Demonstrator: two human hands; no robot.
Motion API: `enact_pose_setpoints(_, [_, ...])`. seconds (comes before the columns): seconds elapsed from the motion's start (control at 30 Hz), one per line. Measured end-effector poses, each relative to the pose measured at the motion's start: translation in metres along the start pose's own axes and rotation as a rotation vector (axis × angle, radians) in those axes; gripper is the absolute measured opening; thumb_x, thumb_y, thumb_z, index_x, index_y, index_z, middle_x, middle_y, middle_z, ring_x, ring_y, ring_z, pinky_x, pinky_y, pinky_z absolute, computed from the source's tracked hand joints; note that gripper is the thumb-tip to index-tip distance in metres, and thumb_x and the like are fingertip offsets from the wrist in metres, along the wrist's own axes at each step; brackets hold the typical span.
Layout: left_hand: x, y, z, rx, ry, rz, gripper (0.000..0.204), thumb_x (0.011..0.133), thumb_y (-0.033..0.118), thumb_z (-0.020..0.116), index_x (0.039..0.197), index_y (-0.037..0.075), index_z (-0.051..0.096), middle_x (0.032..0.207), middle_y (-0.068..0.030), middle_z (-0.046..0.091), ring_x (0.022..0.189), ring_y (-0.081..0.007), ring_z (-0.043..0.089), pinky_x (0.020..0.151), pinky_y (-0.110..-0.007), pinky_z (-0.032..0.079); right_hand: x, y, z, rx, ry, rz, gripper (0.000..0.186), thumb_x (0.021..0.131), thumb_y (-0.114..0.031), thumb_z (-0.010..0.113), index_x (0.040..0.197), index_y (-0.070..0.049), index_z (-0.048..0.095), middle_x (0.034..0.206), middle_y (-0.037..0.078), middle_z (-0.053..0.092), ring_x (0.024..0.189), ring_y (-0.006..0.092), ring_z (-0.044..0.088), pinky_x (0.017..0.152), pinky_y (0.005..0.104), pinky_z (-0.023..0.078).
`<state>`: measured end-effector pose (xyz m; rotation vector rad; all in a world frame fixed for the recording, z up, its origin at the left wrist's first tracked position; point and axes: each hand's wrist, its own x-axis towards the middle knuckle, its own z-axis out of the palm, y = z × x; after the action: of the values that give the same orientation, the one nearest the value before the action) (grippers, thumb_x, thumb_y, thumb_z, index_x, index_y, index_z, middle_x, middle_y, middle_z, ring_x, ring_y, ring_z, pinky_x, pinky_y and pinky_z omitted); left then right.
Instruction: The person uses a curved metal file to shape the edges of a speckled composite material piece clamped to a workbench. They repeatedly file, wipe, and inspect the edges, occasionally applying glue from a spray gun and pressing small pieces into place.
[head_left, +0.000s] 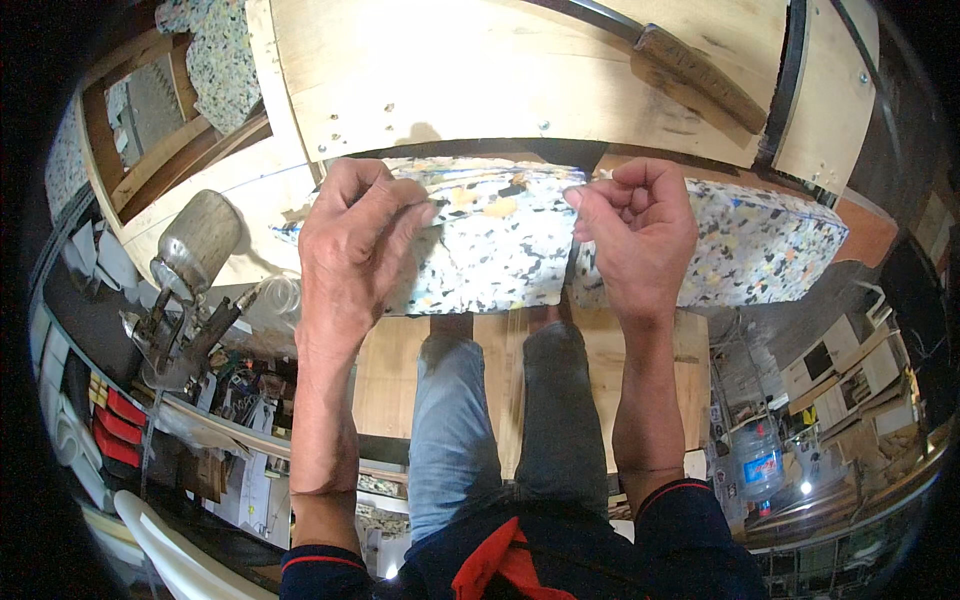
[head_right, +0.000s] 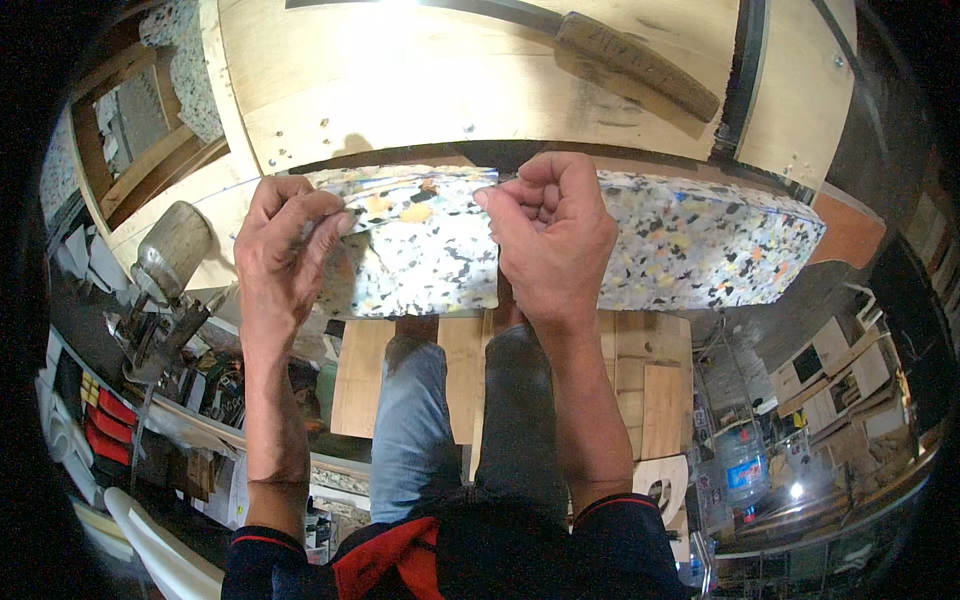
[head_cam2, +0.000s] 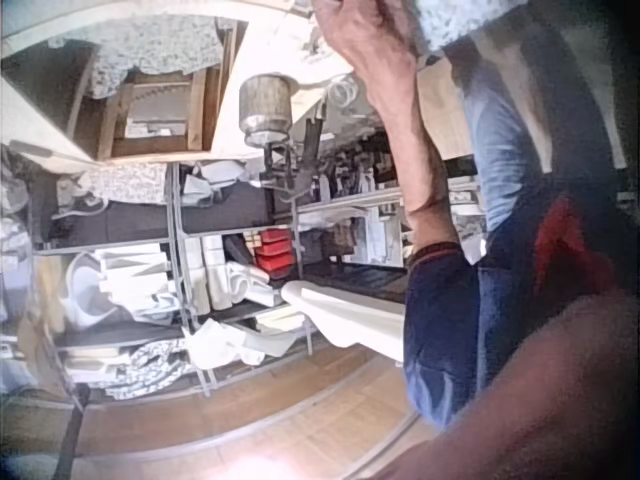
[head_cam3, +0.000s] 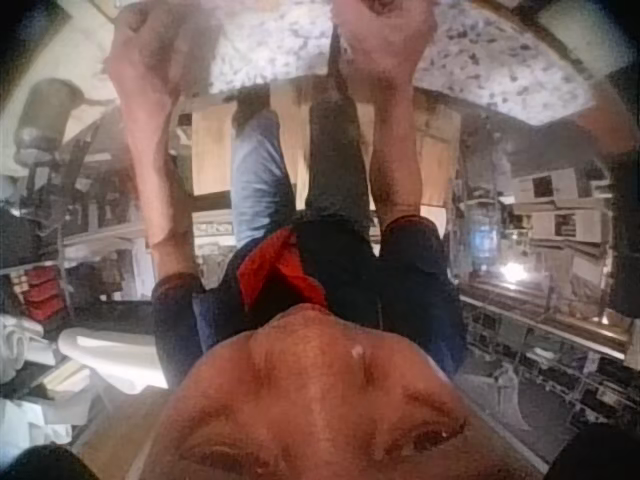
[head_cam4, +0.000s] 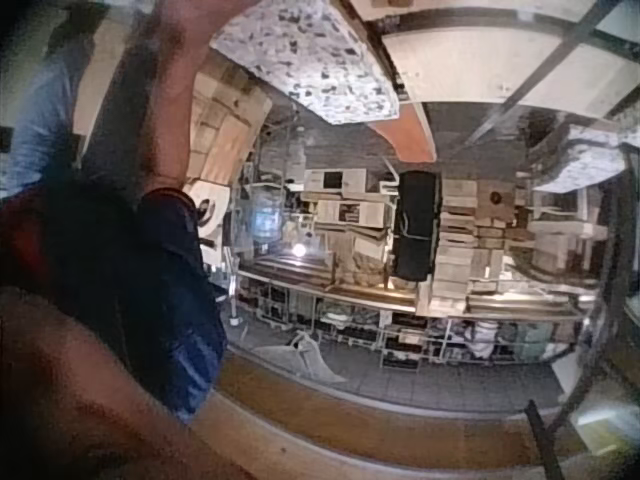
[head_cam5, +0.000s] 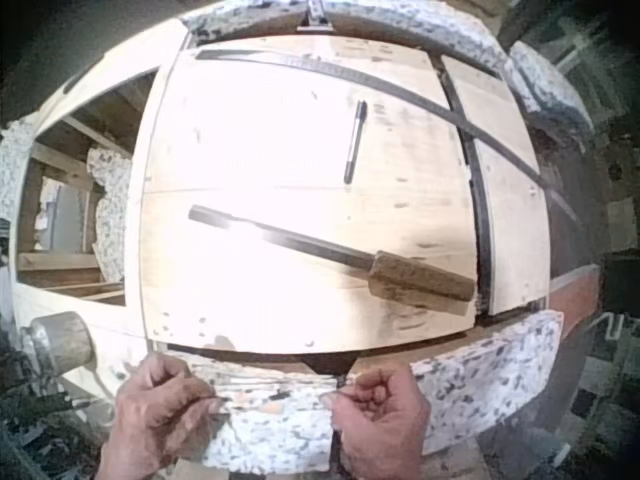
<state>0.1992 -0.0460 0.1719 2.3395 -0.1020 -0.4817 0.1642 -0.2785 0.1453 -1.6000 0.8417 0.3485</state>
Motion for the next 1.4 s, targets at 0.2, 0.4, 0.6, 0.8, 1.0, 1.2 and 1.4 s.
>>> enact_pose_setpoints(0.2, [0.001, -0.003, 0.002, 0.018, -0.010, -0.006, 0.020, 0.080, 0.005, 0.082, 0.098, 0.003, 0.074, 0.089, -0.0084, 0.060, 0.076, -0.0203, 0.060, 0.065, -0.034, 0.050, 0.002, 0.000, 0.002, -0.040, 0.016, 0.022, 0.028, 0.084, -0.003, 0.080, 0.101, -0.002, 0.058, 0.082, 0.008, 0.071, 0.076, 0.0081, 0.066, 0.066, 0.0229, 0.054])
enact_pose_setpoints(0.4, [0.001, -0.002, 0.000, -0.004, -0.007, -0.016, 0.019, 0.079, 0.003, 0.082, 0.097, 0.003, 0.074, 0.088, -0.0084, 0.060, 0.077, -0.0205, 0.061, 0.066, -0.035, 0.050, 0.001, -0.013, 0.006, -0.194, 0.057, 0.016, 0.031, 0.082, -0.005, 0.082, 0.101, -0.002, 0.057, 0.077, 0.011, 0.070, 0.070, 0.0135, 0.068, 0.065, 0.0263, 0.054])
enact_pose_setpoints(0.6, [0.005, -0.006, -0.002, 0.020, -0.034, 0.027, 0.018, 0.078, 0.006, 0.082, 0.094, 0.004, 0.074, 0.084, -0.0087, 0.061, 0.077, -0.0239, 0.062, 0.066, -0.037, 0.051, 0.003, -0.029, 0.009, -0.492, 0.066, 0.022, 0.034, 0.078, -0.005, 0.083, 0.101, -0.002, 0.058, 0.074, 0.013, 0.067, 0.063, 0.0219, 0.066, 0.062, 0.0355, 0.051])
enact_pose_setpoints(0.8, [0.007, -0.007, -0.002, 0.026, -0.030, 0.062, 0.018, 0.078, 0.007, 0.082, 0.093, 0.004, 0.073, 0.084, -0.0085, 0.062, 0.077, -0.0245, 0.063, 0.067, -0.037, 0.051, -0.002, -0.007, 0.006, -0.631, -0.013, -0.719, 0.026, 0.075, -0.004, 0.081, 0.098, -0.006, 0.070, 0.100, 0.011, 0.065, 0.095, 0.0324, 0.061, 0.079, 0.0415, 0.047])
enact_pose_setpoints(1.0, [0.010, -0.007, -0.003, 0.072, -0.035, 0.063, 0.017, 0.078, 0.007, 0.082, 0.092, 0.004, 0.073, 0.085, -0.0084, 0.062, 0.077, -0.0250, 0.063, 0.067, -0.038, 0.051, 0.016, -0.007, 0.003, -0.767, -0.145, -0.865, 0.028, 0.072, -0.010, 0.085, 0.098, -0.011, 0.075, 0.109, 0.007, 0.065, 0.107, 0.0315, 0.058, 0.092, 0.0473, 0.041])
enact_pose_setpoints(1.2, [0.010, -0.011, -0.001, 0.085, 0.015, 0.031, 0.020, 0.078, 0.008, 0.084, 0.094, 0.003, 0.072, 0.089, -0.0090, 0.063, 0.079, -0.0252, 0.064, 0.068, -0.037, 0.052, 0.020, -0.001, 0.001, -0.708, -0.171, -0.822, 0.027, 0.071, -0.011, 0.085, 0.096, -0.012, 0.075, 0.110, 0.007, 0.065, 0.107, 0.0318, 0.058, 0.093, 0.0475, 0.041])
enact_pose_setpoints(1.4, [0.007, -0.018, -0.004, 0.080, 0.052, 0.013, 0.029, 0.078, 0.014, 0.086, 0.099, 0.003, 0.070, 0.094, -0.0103, 0.063, 0.080, -0.0252, 0.064, 0.069, -0.036, 0.054, 0.018, -0.016, 0.010, -0.744, -0.225, -0.807, 0.029, 0.071, -0.014, 0.086, 0.098, -0.009, 0.076, 0.112, 0.009, 0.066, 0.109, 0.0319, 0.058, 0.094, 0.0489, 0.041])
